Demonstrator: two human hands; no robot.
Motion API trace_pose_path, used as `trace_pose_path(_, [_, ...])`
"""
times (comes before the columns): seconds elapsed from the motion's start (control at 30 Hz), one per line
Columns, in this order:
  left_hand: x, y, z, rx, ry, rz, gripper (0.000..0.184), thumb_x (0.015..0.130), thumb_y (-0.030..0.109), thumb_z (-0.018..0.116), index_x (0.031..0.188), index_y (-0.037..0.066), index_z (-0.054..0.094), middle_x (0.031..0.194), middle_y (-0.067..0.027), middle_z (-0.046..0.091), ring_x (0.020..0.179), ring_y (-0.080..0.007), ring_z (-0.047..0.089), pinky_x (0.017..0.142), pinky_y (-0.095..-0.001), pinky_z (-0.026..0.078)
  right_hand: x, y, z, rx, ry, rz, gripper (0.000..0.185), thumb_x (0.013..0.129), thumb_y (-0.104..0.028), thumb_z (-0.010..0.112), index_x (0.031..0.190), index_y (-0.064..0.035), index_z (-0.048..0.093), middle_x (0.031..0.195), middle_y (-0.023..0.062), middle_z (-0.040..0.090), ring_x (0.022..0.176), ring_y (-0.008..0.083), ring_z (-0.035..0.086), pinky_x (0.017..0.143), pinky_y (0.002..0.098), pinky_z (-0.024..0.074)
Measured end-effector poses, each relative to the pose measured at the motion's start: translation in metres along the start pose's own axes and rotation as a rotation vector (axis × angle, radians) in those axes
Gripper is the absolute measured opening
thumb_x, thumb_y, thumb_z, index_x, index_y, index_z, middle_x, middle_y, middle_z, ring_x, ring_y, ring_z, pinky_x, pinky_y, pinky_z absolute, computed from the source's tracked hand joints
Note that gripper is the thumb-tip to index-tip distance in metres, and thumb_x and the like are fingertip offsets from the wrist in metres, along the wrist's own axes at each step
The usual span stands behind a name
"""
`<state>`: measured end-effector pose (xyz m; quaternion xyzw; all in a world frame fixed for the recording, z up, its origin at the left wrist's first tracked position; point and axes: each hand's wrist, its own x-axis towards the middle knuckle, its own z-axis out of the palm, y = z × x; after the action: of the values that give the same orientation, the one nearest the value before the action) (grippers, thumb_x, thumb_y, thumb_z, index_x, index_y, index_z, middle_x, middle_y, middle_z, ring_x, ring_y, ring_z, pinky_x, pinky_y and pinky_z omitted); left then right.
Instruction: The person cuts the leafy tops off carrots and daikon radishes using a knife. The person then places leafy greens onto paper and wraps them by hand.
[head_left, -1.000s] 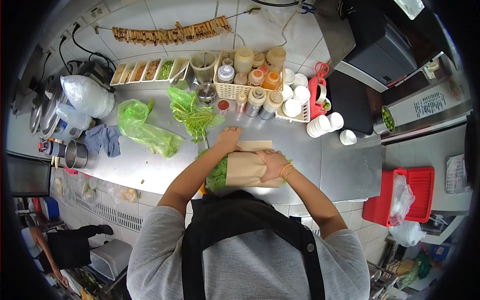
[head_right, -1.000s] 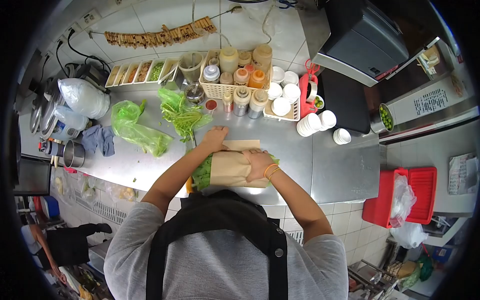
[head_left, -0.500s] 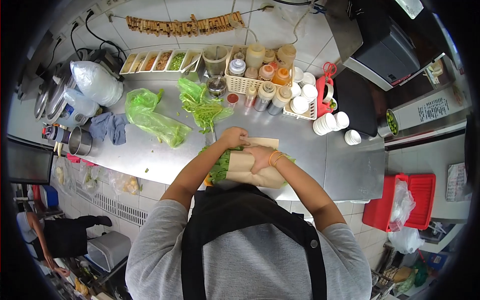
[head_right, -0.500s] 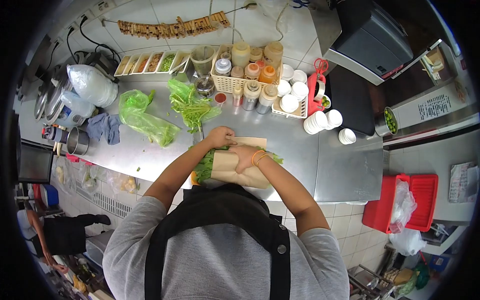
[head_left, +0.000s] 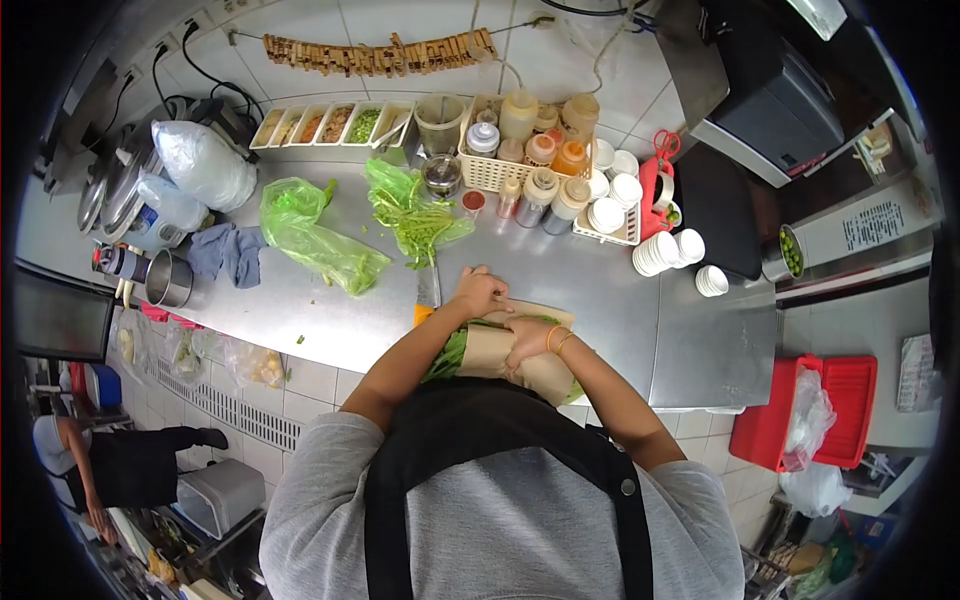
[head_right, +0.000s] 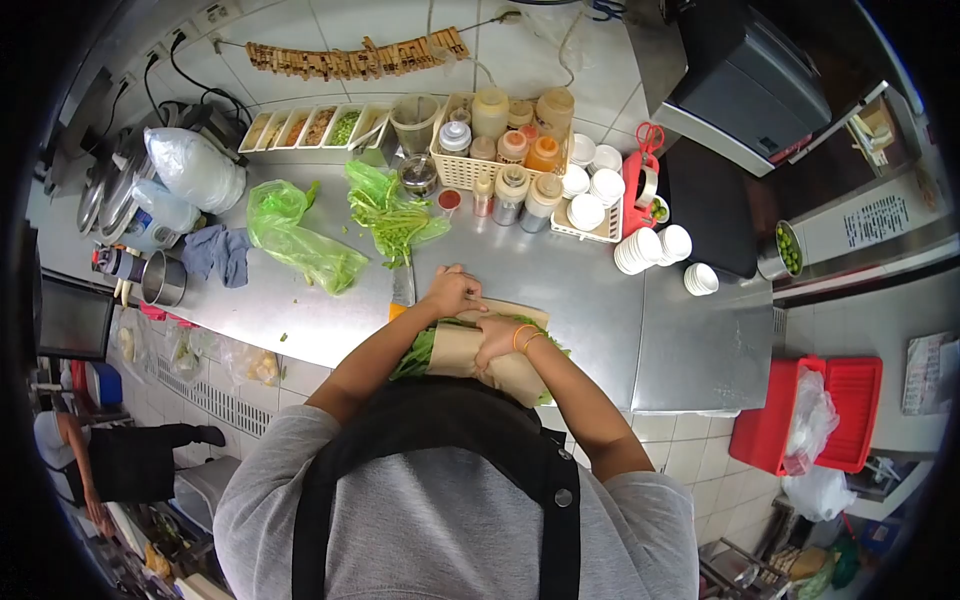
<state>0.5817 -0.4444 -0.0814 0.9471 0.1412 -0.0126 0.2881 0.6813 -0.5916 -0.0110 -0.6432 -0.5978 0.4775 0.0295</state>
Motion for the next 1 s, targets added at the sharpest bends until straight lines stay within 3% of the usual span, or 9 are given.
trace_pose_path(0.1, [0.002, 0.001, 0.0, -0.004, 0.001, 0.011, 0.034, 0.061, 0.054, 0.073, 0.069, 0.022, 0.063, 0.077, 0.008, 0.063, 0.09, -0.0178, 0.048, 0.079, -0.0379, 0.029, -0.006, 0.009, 0.002, 0.021, -0.065, 0.149, 0.083, 0.049, -0.049, 0.079, 0.109, 0.0038, 0.056, 0.104, 0.0211, 0.061, 0.095, 0.0341, 0.059, 0.085, 0.0372, 0.0457])
trace_pose_path(0.17, [0.002, 0.003, -0.001, -0.001, -0.013, 0.005, 0.034, 0.062, 0.054, 0.073, 0.068, 0.022, 0.063, 0.076, 0.0077, 0.063, 0.091, -0.0179, 0.049, 0.08, -0.0382, 0.029, -0.016, 0.019, 0.019, 0.086, 0.322, 0.128, 0.089, 0.05, -0.061, 0.076, 0.111, 0.0009, 0.057, 0.102, 0.0203, 0.062, 0.093, 0.0343, 0.06, 0.084, 0.0378, 0.046])
trace_pose_path(0.3, [0.001, 0.006, -0.008, -0.072, 0.005, 0.064, 0.033, 0.065, 0.047, 0.075, 0.07, 0.016, 0.064, 0.074, 0.0017, 0.063, 0.085, -0.0205, 0.054, 0.077, -0.0388, 0.036, -0.037, 0.012, 0.02, 0.174, 0.42, 0.171, 0.09, 0.054, -0.068, 0.072, 0.112, -0.0022, 0.058, 0.1, 0.0188, 0.061, 0.09, 0.0349, 0.059, 0.083, 0.0395, 0.0453])
trace_pose_path(0.5, [0.011, 0.013, -0.027, -0.422, -0.201, 0.189, 0.026, 0.07, 0.03, 0.074, 0.074, 0.005, 0.066, 0.075, -0.0091, 0.063, 0.067, -0.0264, 0.06, 0.063, -0.0352, 0.047, -0.027, 0.021, 0.021, -0.002, 0.389, 0.203, 0.089, 0.063, -0.068, 0.066, 0.121, -0.0021, 0.053, 0.106, 0.0168, 0.059, 0.115, 0.0293, 0.045, 0.099, 0.04, 0.0319])
trace_pose_path(0.57, [0.008, 0.019, -0.033, -0.375, -0.226, 0.234, 0.023, 0.071, 0.028, 0.073, 0.073, 0.006, 0.067, 0.075, -0.0084, 0.064, 0.069, -0.0264, 0.061, 0.064, -0.0357, 0.047, -0.029, 0.014, 0.032, -0.028, 0.865, 0.232, 0.077, 0.067, -0.066, 0.064, 0.113, -0.0053, 0.058, 0.102, 0.0147, 0.06, 0.117, 0.027, 0.04, 0.098, 0.0405, 0.0296])
trace_pose_path(0.67, [0.002, 0.031, -0.046, -0.232, -0.19, 0.325, 0.018, 0.073, 0.025, 0.07, 0.073, 0.007, 0.068, 0.078, -0.007, 0.065, 0.071, -0.0267, 0.062, 0.066, -0.0367, 0.048, -0.018, 0.022, 0.036, -0.17, 1.168, 0.085, 0.072, 0.066, -0.067, 0.064, 0.105, -0.0073, 0.06, 0.097, 0.013, 0.061, 0.107, 0.027, 0.048, 0.092, 0.0414, 0.0328])
trace_pose_path(0.77, [-0.015, 0.037, -0.047, -0.089, -0.083, 0.4, 0.015, 0.076, 0.022, 0.068, 0.076, 0.007, 0.067, 0.08, -0.0071, 0.065, 0.072, -0.0282, 0.062, 0.066, -0.0377, 0.049, -0.026, 0.019, 0.031, -0.004, 0.805, 0.18, 0.065, 0.065, -0.065, 0.066, 0.09, -0.0063, 0.061, 0.087, 0.0124, 0.061, 0.092, 0.0278, 0.055, 0.085, 0.0399, 0.0389])
trace_pose_path(0.93, [-0.043, 0.043, -0.047, -0.194, -0.019, 0.29, 0.019, 0.077, 0.024, 0.068, 0.086, 0.008, 0.065, 0.084, -0.0077, 0.064, 0.077, -0.0286, 0.061, 0.071, -0.0386, 0.049, -0.038, 0.006, 0.042, -0.235, 0.915, 0.058, 0.054, 0.066, -0.058, 0.07, 0.07, -0.0055, 0.06, 0.074, 0.0124, 0.06, 0.079, 0.0293, 0.058, 0.07, 0.0374, 0.0457])
trace_pose_path(1.0, [-0.044, 0.034, -0.038, -0.498, -0.141, 0.151, 0.024, 0.076, 0.028, 0.069, 0.09, 0.009, 0.065, 0.084, -0.0069, 0.064, 0.083, -0.0281, 0.061, 0.075, -0.0391, 0.048, -0.041, 0.003, 0.047, -0.281, 0.979, 0.007, 0.052, 0.067, -0.057, 0.071, 0.066, -0.0053, 0.059, 0.07, 0.012, 0.059, 0.077, 0.0292, 0.057, 0.066, 0.0366, 0.0465])
